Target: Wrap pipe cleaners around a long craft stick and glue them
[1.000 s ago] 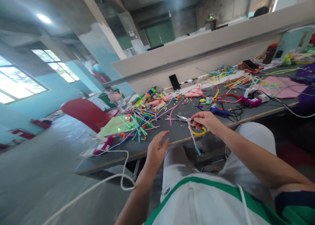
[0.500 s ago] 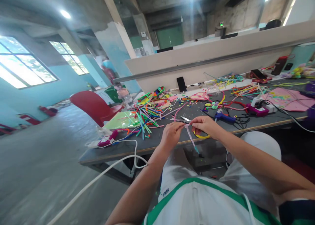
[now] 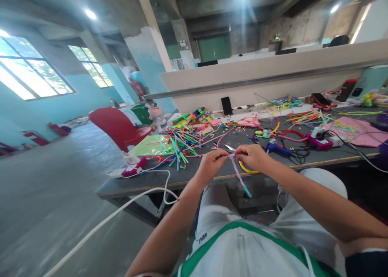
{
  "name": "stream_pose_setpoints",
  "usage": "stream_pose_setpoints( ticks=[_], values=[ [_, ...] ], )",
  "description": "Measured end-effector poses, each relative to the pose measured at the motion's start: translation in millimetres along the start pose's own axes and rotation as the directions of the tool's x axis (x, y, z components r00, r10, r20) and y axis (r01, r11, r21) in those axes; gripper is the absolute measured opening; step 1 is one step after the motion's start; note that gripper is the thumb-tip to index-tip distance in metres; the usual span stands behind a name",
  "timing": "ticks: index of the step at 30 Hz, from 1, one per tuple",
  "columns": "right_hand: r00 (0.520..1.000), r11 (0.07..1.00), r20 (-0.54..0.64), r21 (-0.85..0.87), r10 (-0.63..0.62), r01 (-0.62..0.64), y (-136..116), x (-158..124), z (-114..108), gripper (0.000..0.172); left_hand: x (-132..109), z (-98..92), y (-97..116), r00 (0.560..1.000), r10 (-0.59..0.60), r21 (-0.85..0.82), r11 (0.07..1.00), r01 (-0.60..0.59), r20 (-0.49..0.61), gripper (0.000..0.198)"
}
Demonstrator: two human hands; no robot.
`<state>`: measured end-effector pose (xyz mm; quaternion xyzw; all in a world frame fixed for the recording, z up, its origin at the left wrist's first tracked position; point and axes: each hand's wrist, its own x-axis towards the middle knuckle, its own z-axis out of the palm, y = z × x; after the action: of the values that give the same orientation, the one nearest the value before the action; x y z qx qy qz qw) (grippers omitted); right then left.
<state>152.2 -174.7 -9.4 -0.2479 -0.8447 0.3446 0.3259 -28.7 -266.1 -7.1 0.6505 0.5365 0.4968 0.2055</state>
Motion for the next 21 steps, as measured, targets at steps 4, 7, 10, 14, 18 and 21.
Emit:
stream_pose_setpoints(
  ticks=[4, 7, 10, 14, 18, 21],
  values=[
    [0.985, 0.943, -0.011, 0.293, 0.169, -0.159, -12.9, -1.1, -1.6, 0.005, -11.3, -9.5, -6.9, 0.985, -0.063, -0.402, 0.916, -0.006, -0.158, 0.041],
    [0.976, 0.874, -0.017, 0.448, 0.216, -0.186, -21.9, -1.3, -2.5, 0.012, -27.4, -12.5, -17.1, 0.99, -0.098, -0.702, 0.712, -0.005, -0.106, 0.063],
    [0.973, 0.807, -0.016, 0.562, 0.23, -0.181, -29.5, -2.1, -2.5, 0.02, -43.4, -11.6, -28.4, 0.995, -0.041, -0.81, 0.579, 0.094, 0.086, 0.089],
    [0.972, 0.724, 0.03, 0.661, 0.235, -0.195, -33.1, -4.3, -0.6, 0.025, -50.4, -10.0, -42.7, 0.982, -0.039, -0.869, 0.46, 0.184, 0.187, 0.084],
    [0.966, 0.673, 0.07, 0.705, 0.25, -0.225, -29.8, -3.7, 3.1, 0.026, -43.1, -0.2, -49.4, 0.972, -0.113, -0.88, 0.412, 0.236, 0.208, 0.05],
    [0.966, 0.697, 0.069, 0.68, 0.249, -0.228, -25.8, -1.5, 6.9, 0.026, -36.1, 12.8, -43.8, 0.951, -0.105, -0.827, 0.472, 0.306, 0.292, 0.042]
  ],
)
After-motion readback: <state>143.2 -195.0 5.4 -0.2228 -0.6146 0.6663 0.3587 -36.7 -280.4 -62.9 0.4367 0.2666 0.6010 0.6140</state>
